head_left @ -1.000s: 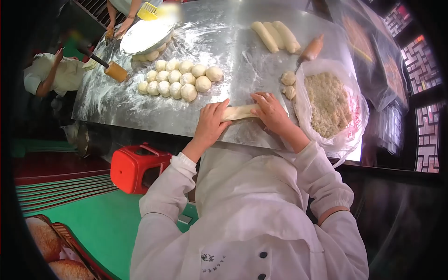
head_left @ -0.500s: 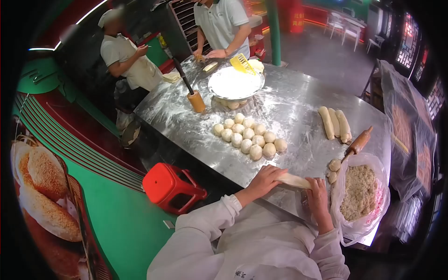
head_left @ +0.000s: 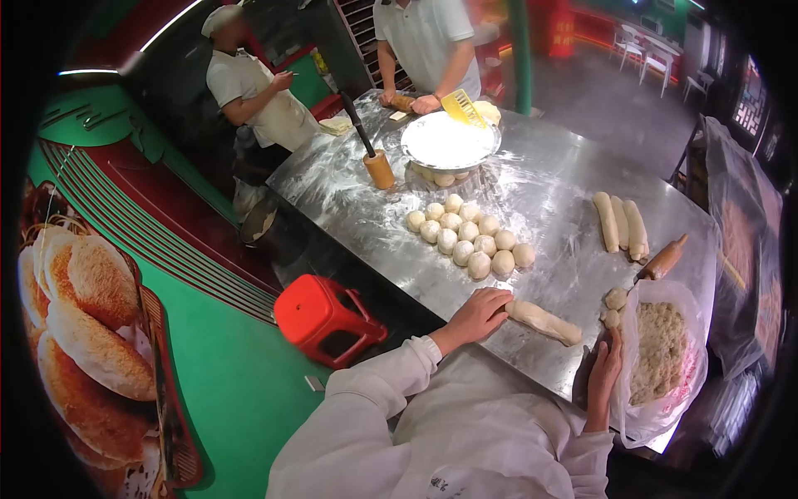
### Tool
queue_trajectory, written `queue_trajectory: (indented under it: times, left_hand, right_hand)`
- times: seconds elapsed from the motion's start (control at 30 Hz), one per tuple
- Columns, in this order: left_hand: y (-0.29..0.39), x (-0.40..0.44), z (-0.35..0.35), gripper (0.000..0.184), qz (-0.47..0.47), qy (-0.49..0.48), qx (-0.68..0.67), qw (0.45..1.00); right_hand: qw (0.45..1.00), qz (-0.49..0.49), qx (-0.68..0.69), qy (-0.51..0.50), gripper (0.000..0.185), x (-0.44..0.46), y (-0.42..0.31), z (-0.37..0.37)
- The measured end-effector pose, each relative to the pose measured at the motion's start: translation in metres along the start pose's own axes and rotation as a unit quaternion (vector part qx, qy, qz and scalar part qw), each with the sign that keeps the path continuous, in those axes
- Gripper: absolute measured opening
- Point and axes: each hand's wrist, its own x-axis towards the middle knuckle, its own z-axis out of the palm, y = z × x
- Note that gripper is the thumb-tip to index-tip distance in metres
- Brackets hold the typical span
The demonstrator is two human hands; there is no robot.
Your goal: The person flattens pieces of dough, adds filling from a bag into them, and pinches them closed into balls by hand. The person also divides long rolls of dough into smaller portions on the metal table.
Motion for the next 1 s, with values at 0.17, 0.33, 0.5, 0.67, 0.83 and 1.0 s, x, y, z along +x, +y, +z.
queue_trajectory:
  times: [0.17,0.33,0.5,0.67,0.83,1.0]
  left_hand:
    - [-0.003,-0.001,-0.004,0.035,-0.001,0.014,-0.021,1.0]
    - [0.01,0.016,-0.015,0.03,0.008,0.027,0.026,0.999]
    - [0.05,0.035,0.027,0.058,0.085,-0.072,0.044,0.993]
    - [0.056,0.049,0.053,0.072,0.037,-0.155,0.13,0.979]
    - [0.056,0.084,0.045,0.04,-0.184,-0.22,-0.205,0.936]
    - [0.064,0.092,0.028,0.043,-0.297,-0.196,-0.53,0.77]
  right_hand:
    - [0.998,-0.031,-0.017,-0.042,0.043,-0.004,-0.008,-0.005]
    - [0.98,-0.159,-0.023,-0.114,0.067,-0.001,-0.048,0.011]
    - [0.961,-0.208,-0.128,-0.13,0.063,0.012,-0.046,0.037]
    - [0.981,-0.111,0.001,-0.161,0.039,0.031,-0.043,0.036]
    - [0.962,0.034,0.196,-0.185,0.044,0.055,-0.066,0.003]
    - [0.881,0.07,0.411,-0.221,0.066,0.063,-0.075,0.022]
